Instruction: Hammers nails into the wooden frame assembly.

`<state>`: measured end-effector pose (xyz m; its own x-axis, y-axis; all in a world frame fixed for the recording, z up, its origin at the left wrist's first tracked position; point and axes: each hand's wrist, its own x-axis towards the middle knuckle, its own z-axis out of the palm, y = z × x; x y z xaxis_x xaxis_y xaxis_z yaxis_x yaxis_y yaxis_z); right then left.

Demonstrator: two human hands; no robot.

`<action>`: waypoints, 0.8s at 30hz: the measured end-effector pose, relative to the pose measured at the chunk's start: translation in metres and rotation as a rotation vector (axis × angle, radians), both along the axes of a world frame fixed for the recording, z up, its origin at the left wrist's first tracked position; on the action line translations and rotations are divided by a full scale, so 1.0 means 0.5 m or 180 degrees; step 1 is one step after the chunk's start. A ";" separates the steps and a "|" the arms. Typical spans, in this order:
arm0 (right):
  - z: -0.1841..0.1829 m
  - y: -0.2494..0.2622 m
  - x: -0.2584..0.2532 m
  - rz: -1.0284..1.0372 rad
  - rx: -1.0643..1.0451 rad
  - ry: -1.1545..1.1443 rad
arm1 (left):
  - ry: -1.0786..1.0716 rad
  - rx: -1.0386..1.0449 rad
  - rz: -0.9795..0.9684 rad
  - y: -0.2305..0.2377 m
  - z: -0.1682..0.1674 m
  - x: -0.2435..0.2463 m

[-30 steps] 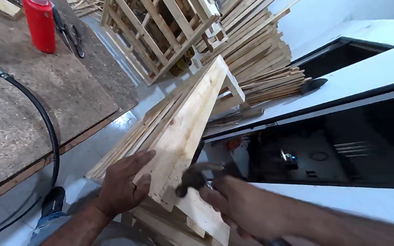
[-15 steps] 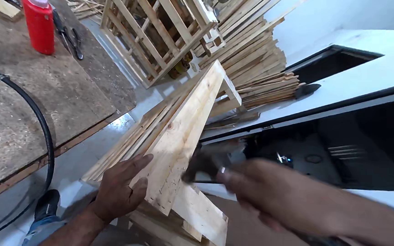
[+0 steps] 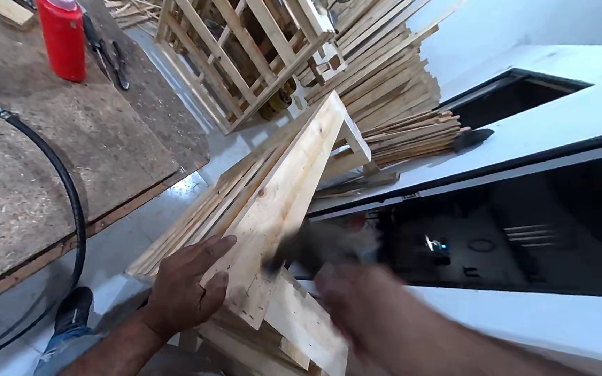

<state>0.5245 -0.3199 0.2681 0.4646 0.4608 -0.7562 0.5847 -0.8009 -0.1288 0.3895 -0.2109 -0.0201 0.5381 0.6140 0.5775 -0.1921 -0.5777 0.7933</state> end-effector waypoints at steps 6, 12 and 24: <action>0.057 0.029 -0.004 0.0181 -0.0107 -0.0168 | -0.0040 -0.0041 -0.0033 -0.003 -0.004 0.002; -0.015 0.029 0.001 0.0362 -0.0582 0.0070 | 0.0014 0.0002 -0.0019 -0.006 0.003 -0.003; -0.006 0.030 0.004 0.0385 -0.1198 0.0078 | 0.0041 -0.0027 0.0000 -0.011 0.004 -0.001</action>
<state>0.5267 -0.3049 0.2653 0.4036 0.1997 -0.8929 0.6782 -0.7203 0.1455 0.3889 -0.2164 -0.0182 0.5455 0.6189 0.5652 -0.1819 -0.5709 0.8006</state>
